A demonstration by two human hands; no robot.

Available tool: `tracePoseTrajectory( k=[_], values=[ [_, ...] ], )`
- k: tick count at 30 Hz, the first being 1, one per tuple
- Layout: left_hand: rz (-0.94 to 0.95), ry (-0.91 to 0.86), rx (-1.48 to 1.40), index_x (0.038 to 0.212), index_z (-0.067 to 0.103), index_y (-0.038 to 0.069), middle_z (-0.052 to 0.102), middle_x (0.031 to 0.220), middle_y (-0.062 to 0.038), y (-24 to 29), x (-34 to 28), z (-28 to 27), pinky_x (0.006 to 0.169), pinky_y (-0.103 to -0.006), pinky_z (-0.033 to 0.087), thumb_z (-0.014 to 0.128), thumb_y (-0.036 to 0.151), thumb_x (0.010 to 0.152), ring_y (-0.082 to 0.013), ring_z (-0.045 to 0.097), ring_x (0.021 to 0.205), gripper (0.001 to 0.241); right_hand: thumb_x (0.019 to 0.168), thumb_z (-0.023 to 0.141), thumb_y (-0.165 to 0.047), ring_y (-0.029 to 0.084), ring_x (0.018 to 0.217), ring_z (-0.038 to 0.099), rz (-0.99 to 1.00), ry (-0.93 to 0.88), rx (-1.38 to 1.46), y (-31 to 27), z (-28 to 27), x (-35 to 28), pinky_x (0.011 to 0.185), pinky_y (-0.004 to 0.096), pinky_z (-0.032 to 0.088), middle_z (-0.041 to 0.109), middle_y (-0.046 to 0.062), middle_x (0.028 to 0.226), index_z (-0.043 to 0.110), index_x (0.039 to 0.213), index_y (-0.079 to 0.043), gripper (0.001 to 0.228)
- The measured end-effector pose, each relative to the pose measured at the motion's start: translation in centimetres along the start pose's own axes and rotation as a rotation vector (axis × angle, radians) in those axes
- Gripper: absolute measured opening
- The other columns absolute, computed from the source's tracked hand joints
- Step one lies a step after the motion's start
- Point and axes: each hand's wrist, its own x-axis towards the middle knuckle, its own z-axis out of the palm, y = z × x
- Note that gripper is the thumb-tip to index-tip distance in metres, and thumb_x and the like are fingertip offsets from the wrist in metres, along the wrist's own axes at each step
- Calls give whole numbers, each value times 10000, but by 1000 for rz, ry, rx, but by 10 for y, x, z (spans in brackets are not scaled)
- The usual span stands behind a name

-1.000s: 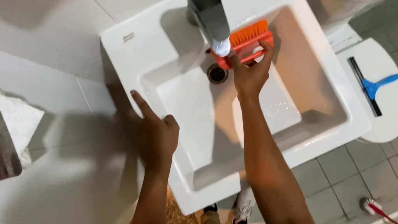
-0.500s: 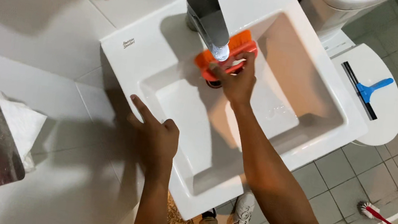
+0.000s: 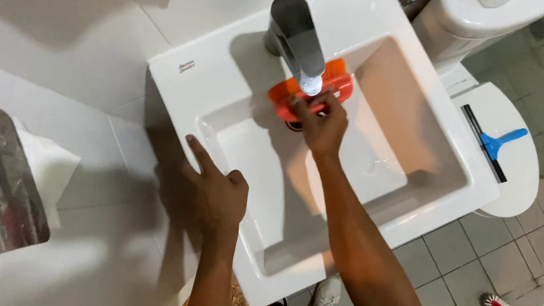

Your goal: The person scrubs a white bathroom sink with an orange brush, focusing on the basin and faucet area. They then rinse the sink with water from the tap and place the brush on the toilet tank.

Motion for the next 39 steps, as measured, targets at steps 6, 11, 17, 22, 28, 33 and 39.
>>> tracePoseTrajectory(
  k=[6, 11, 17, 22, 28, 33, 39],
  values=[
    [17, 52, -19, 1621, 303, -12, 567, 1151, -313, 5, 3, -12, 690, -527, 565, 600, 125, 678, -480, 668, 849, 998, 864, 827, -77, 188, 613, 655, -115, -129, 147, -28, 17, -31, 522, 316, 609, 677, 181, 699, 689, 761, -50, 174],
    [-49, -19, -96, 1658, 212, 38, 511, 1274, -327, 8, 0, -14, 638, -567, 574, 580, 109, 711, -514, 673, 826, 1018, 847, 857, -105, 161, 691, 639, -75, -216, 241, -24, 9, -26, 629, 280, 616, 691, 132, 794, 742, 864, -47, 130],
    [-96, -55, -139, 1668, 168, 50, 491, 1326, -338, 5, 4, -10, 634, -574, 591, 573, 94, 742, -535, 670, 868, 1012, 776, 882, -77, 188, 707, 611, -386, -298, -72, -29, 32, -50, 617, 320, 519, 763, 130, 797, 817, 880, -136, 136],
    [-145, -147, -146, 1666, 166, 67, 474, 1368, -322, 13, 3, -31, 595, -545, 606, 571, 118, 768, -517, 690, 885, 986, 899, 812, -37, 170, 679, 680, -129, -249, 269, -51, 36, -61, 610, 322, 667, 695, 159, 796, 765, 882, -20, 52],
    [-150, -135, -143, 1653, 192, 87, 476, 1330, -270, 3, 5, -14, 584, -519, 626, 579, 156, 789, -478, 692, 919, 949, 895, 799, -63, 156, 819, 683, -248, -497, 149, -42, 55, -83, 678, 314, 634, 768, 136, 888, 797, 1016, -96, 125],
    [-159, -177, -176, 1654, 160, 75, 465, 1337, -296, 4, 7, -22, 623, -540, 630, 587, 149, 791, -495, 680, 958, 966, 902, 793, -27, 161, 770, 672, -154, -452, 232, -34, 54, -77, 711, 307, 642, 741, 153, 860, 777, 1008, -32, 107],
    [-200, -225, -212, 1670, 119, 122, 437, 1404, -276, 7, 6, -33, 638, -561, 623, 562, 147, 809, -514, 693, 896, 968, 934, 773, -87, 131, 733, 657, 96, -497, 281, -23, 62, -76, 728, 290, 666, 689, 98, 877, 757, 993, -20, 91]
  ],
)
